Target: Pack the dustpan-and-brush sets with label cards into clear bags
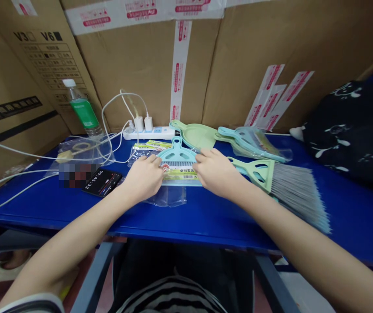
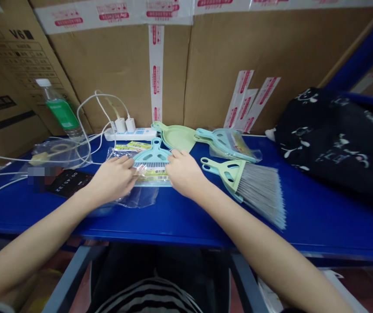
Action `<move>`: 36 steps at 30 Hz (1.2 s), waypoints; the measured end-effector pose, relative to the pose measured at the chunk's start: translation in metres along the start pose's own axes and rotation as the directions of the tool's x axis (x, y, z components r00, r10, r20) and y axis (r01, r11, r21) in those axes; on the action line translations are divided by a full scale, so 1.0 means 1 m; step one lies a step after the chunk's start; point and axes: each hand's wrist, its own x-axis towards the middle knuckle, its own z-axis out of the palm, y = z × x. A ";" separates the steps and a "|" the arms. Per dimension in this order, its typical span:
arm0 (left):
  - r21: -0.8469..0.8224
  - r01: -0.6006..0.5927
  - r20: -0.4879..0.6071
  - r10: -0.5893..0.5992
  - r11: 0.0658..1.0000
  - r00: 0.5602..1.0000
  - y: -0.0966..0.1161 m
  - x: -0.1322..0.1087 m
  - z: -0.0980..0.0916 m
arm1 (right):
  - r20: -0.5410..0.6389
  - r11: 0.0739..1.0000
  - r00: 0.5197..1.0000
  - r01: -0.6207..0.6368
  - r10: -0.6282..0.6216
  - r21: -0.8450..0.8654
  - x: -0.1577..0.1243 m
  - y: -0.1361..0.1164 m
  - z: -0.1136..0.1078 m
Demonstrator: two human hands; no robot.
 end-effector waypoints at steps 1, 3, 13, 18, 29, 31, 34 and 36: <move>0.001 -0.013 -0.015 0.013 1.000 1.000 0.001 0.001 0.002 | -0.023 1.000 0.999 0.026 -0.025 0.011 0.000 -0.002 0.001; -0.016 -0.030 -0.029 0.030 0.999 0.999 0.001 0.002 0.005 | -0.052 0.996 0.996 0.072 -0.070 0.055 0.000 -0.005 0.002; -0.161 -0.155 0.038 0.163 0.975 0.986 0.001 0.000 0.002 | -0.042 0.977 0.990 0.140 -0.135 0.159 0.003 -0.004 0.007; -0.163 -0.141 0.086 0.157 0.977 0.984 0.002 0.001 0.003 | 0.030 0.981 0.993 0.105 -0.112 0.163 0.002 -0.006 0.002; -0.168 -0.016 0.167 0.045 0.986 0.985 0.003 0.002 -0.001 | 0.164 0.984 0.987 -0.031 0.002 0.176 -0.003 0.003 -0.005; -0.170 0.019 0.184 0.013 0.985 0.983 -0.001 0.001 -0.003 | 0.200 0.984 0.979 -0.073 0.040 0.161 -0.005 0.007 -0.008; -0.180 0.112 0.228 -0.069 0.977 0.971 -0.008 0.000 -0.006 | 0.261 0.978 0.960 -0.148 0.106 0.144 -0.009 0.013 -0.012; -0.152 0.208 0.283 -0.159 0.966 0.946 -0.013 -0.001 -0.010 | 0.293 0.971 0.944 -0.199 0.153 0.132 -0.012 0.016 -0.014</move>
